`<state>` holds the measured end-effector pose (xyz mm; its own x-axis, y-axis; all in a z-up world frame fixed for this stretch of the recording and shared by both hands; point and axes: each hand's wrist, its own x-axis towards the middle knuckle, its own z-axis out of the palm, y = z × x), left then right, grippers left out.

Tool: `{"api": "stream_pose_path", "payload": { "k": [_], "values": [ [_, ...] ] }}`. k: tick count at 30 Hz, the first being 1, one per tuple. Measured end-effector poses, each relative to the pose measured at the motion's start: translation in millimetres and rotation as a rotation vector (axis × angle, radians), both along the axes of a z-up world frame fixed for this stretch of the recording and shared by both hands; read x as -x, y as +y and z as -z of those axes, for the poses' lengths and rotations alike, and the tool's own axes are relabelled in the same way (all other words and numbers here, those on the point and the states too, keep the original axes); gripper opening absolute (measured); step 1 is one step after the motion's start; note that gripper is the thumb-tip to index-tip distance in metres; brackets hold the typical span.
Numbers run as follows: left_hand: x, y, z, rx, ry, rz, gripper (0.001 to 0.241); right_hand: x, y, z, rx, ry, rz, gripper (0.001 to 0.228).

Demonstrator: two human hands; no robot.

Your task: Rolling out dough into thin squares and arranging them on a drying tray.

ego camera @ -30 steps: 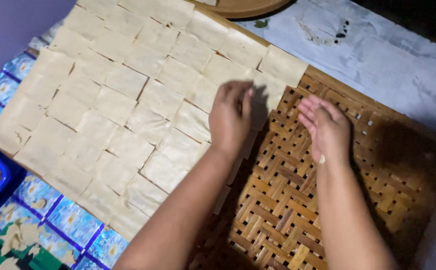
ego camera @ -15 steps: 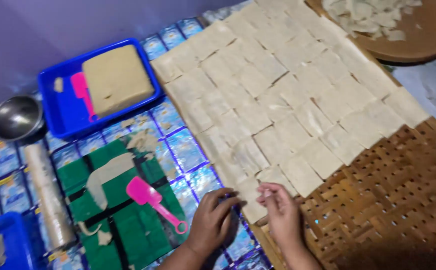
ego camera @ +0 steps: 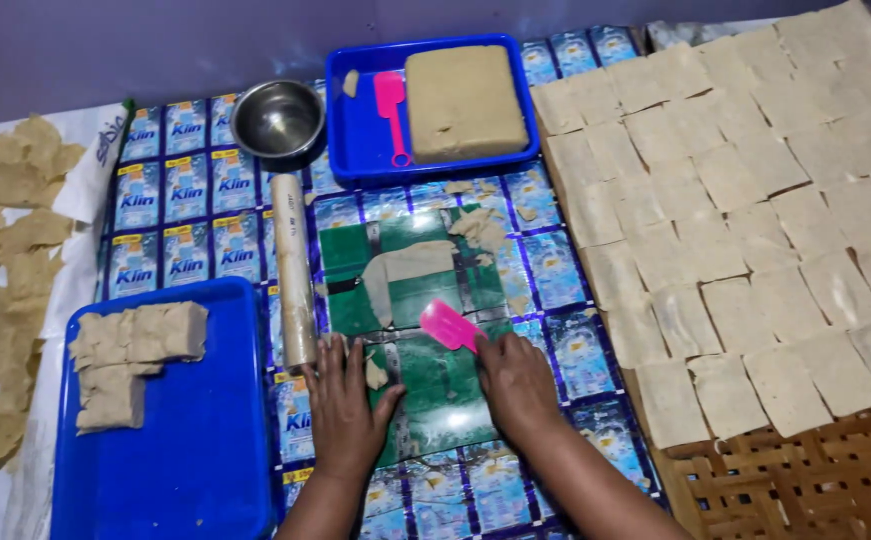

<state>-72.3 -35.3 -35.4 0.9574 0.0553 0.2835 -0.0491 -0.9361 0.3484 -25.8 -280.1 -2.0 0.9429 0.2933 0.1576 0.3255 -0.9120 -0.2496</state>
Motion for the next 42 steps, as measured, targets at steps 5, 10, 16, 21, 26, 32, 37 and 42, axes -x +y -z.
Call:
{"api": "stream_pose_path", "payload": {
  "k": [5, 10, 16, 21, 26, 32, 37, 42],
  "values": [
    [13.8, 10.2, 2.4, 0.085, 0.048, 0.027, 0.100, 8.3, 9.8, -39.9, -0.019, 0.164, 0.025, 0.038],
    [15.3, 9.6, 9.2, 0.050, 0.063, 0.042, 0.085, -7.0, 40.4, -39.0, 0.277, 0.043, -0.126, 0.049],
    [11.9, 10.4, 9.3, 0.080, 0.091, 0.046, 0.069, -45.9, 94.9, -10.8, 0.218, 0.047, -0.122, 0.031],
    [-12.2, 16.3, -32.2, 0.064, -0.067, 0.123, 0.030, -71.6, 111.7, 1.1, -0.359, 0.282, 0.166, 0.035],
    [-27.4, 17.4, -40.2, 0.218, 0.000, 0.147, 0.025, -80.0, 72.5, -4.0, -0.727, 0.622, 0.425, 0.033],
    [-84.5, -0.4, -57.4, 0.368, -0.090, 0.167, 0.024, -56.1, 18.6, -36.2, -0.842, 0.684, 0.632, 0.038],
    [-125.2, -20.1, -19.8, 0.323, -0.044, 0.249, 0.039, -37.6, -15.7, -40.2, -1.111, 0.779, 0.850, 0.053],
    [-115.8, -44.3, 0.6, 0.018, 0.045, 0.213, 0.069, -66.9, -50.0, -43.1, -0.922, 0.751, 0.768, 0.054]
  ]
}}
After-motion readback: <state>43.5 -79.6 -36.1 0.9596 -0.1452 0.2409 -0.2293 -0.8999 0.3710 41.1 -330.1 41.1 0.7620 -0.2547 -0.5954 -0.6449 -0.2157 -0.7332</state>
